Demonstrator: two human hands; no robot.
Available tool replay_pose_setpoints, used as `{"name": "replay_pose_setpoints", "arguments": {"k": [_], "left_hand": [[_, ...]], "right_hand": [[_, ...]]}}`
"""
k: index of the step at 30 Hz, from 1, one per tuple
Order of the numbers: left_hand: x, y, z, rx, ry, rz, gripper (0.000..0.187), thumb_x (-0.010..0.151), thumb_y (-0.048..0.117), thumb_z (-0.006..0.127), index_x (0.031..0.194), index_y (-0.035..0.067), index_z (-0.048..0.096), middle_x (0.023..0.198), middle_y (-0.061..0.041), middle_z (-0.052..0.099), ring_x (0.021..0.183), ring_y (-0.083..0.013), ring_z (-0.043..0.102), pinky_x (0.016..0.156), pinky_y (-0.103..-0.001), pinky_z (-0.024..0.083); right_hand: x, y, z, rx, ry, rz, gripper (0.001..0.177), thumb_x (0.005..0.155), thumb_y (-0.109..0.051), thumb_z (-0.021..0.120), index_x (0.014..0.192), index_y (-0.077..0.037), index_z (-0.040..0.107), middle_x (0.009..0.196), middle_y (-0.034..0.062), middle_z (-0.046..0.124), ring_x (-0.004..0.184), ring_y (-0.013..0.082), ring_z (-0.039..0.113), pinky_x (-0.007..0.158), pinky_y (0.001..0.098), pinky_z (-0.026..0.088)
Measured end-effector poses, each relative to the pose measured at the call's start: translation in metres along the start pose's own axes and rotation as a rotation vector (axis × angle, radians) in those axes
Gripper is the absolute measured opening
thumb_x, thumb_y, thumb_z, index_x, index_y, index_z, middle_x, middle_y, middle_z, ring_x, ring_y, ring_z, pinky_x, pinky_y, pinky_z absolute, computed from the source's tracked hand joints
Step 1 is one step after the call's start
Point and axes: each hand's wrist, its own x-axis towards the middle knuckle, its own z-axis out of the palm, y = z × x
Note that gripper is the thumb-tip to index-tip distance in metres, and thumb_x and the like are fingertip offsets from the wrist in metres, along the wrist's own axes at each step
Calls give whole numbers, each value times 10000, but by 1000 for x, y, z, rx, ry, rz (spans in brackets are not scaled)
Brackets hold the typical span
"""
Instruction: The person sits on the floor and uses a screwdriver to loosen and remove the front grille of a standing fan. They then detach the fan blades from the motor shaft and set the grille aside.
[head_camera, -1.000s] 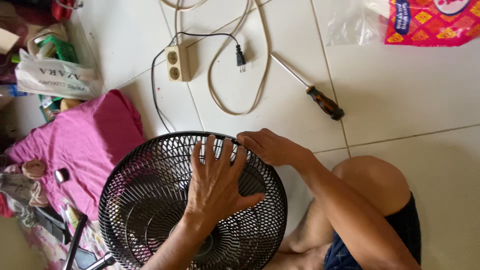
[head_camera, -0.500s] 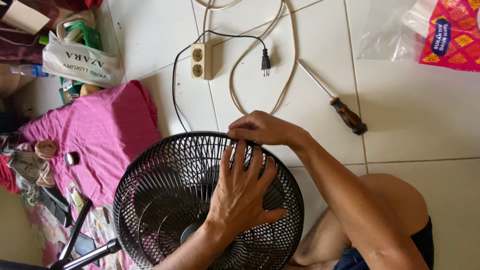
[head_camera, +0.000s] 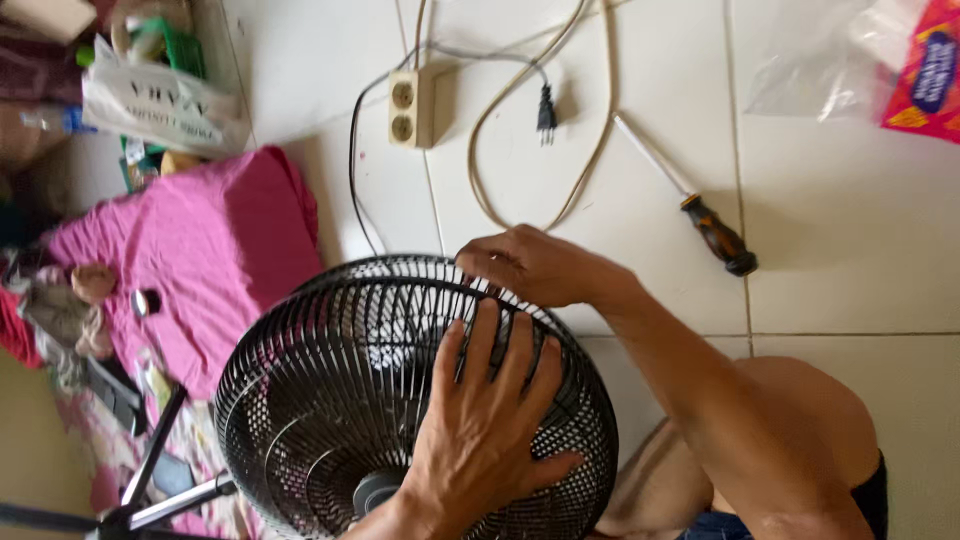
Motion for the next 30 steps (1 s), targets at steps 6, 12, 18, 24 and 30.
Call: {"name": "replay_pose_setpoints", "arguments": {"k": [6, 12, 18, 24, 30], "left_hand": [[-1, 2, -13, 34, 36, -46, 1003, 676, 811, 685, 1352, 78, 584, 1436, -227, 488, 1366, -469, 392, 1075, -657, 286], [13, -10, -18, 98, 63, -42, 1007, 637, 804, 709, 1340, 91, 595, 1388, -210, 512, 1337, -441, 411, 1076, -632, 295], [52, -5, -28, 235, -136, 58, 936, 701, 818, 659, 1314, 113, 599, 1308, -169, 545, 1277, -377, 449, 1066, -589, 320], [60, -21, -12, 192, -282, 136, 893, 767, 811, 602, 1312, 104, 608, 1292, -130, 613, 1241, -319, 536, 1084, -493, 373], [46, -29, -2, 200, -119, 225, 839, 797, 759, 602, 1287, 79, 628, 1332, -144, 619, 1266, -356, 533, 1063, -506, 389]], "right_hand": [[-11, 23, 9, 124, 45, -127, 518, 1040, -493, 513, 1342, -91, 639, 1172, 81, 745, 1043, 179, 664, 917, 346, 541], [-83, 49, 22, 470, 120, 380, 697, 939, -593, 513, 1478, -153, 543, 1374, -12, 628, 1248, 141, 570, 973, 419, 542], [-110, 70, 41, 581, 213, 450, 725, 924, -629, 499, 1416, -104, 588, 1246, 72, 727, 1096, 190, 684, 908, 393, 567], [-103, 66, 46, 223, 314, 372, 683, 998, -642, 448, 1152, -68, 787, 841, 205, 675, 740, 202, 588, 735, 411, 499], [-104, 62, 52, 148, 327, 222, 639, 1054, -560, 350, 1032, -56, 743, 798, 166, 751, 741, 265, 703, 739, 405, 546]]}}
